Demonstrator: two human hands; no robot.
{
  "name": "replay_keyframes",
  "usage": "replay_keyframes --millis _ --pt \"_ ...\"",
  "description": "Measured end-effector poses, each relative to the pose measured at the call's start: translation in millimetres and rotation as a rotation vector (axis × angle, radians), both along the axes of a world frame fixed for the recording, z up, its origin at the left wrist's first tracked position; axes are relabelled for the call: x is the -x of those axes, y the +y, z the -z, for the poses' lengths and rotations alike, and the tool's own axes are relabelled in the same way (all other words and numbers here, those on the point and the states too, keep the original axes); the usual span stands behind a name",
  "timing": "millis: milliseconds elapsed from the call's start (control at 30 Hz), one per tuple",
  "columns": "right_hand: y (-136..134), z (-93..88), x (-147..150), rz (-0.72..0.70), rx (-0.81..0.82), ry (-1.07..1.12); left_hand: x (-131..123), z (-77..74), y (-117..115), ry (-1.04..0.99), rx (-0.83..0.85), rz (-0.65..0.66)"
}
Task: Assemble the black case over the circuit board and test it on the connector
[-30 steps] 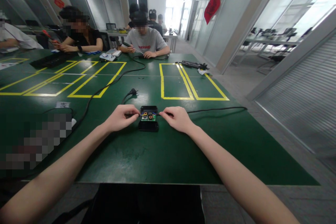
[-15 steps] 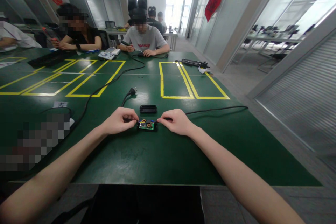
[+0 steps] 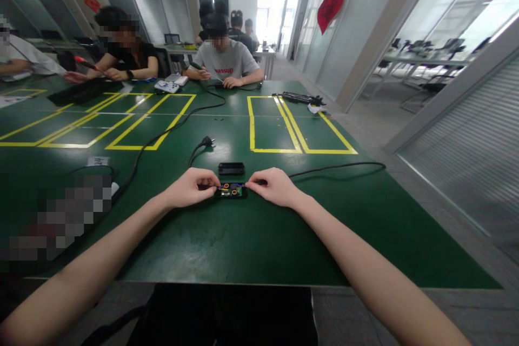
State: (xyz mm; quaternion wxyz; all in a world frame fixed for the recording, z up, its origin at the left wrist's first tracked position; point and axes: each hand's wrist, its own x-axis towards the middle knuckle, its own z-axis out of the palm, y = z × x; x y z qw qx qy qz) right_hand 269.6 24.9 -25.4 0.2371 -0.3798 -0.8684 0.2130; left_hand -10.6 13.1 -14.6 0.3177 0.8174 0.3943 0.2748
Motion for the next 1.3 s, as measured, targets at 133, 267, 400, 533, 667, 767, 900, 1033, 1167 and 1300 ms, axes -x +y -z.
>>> replay_keyframes --millis 133,267,400,533,667,767,900,1033,1167,1300 --pt "-2 -0.9 3 -0.046 -0.025 0.092 0 -0.2 1 0.006 -0.001 0.016" --pt "-4 -2.2 7 -0.074 -0.048 0.149 0 -1.5 3 0.037 -0.03 0.037" --pt "-4 -2.8 7 -0.11 -0.007 0.15 1 -1.4 4 0.092 -0.064 0.046" --pt "-3 -3.5 6 -0.145 -0.014 0.159 3 0.1 5 0.144 -0.177 0.051" --pt "-1 -2.3 6 -0.135 -0.079 0.14 4 2.1 8 0.146 -0.243 0.048" --pt "1 0.9 6 -0.074 -0.129 0.118 4 3.1 8 0.129 -0.246 0.025" --pt "2 4.5 6 -0.045 -0.139 0.124 3 1.9 7 0.1 -0.214 -0.031" --pt "2 4.3 7 -0.045 -0.106 0.153 3 -0.2 7 0.077 -0.199 -0.014" --pt "3 2.9 8 -0.061 -0.072 0.17 5 -0.3 10 0.052 -0.194 0.024" --pt "5 2.3 8 -0.067 -0.035 0.189 7 -2.2 12 0.049 -0.156 0.059"
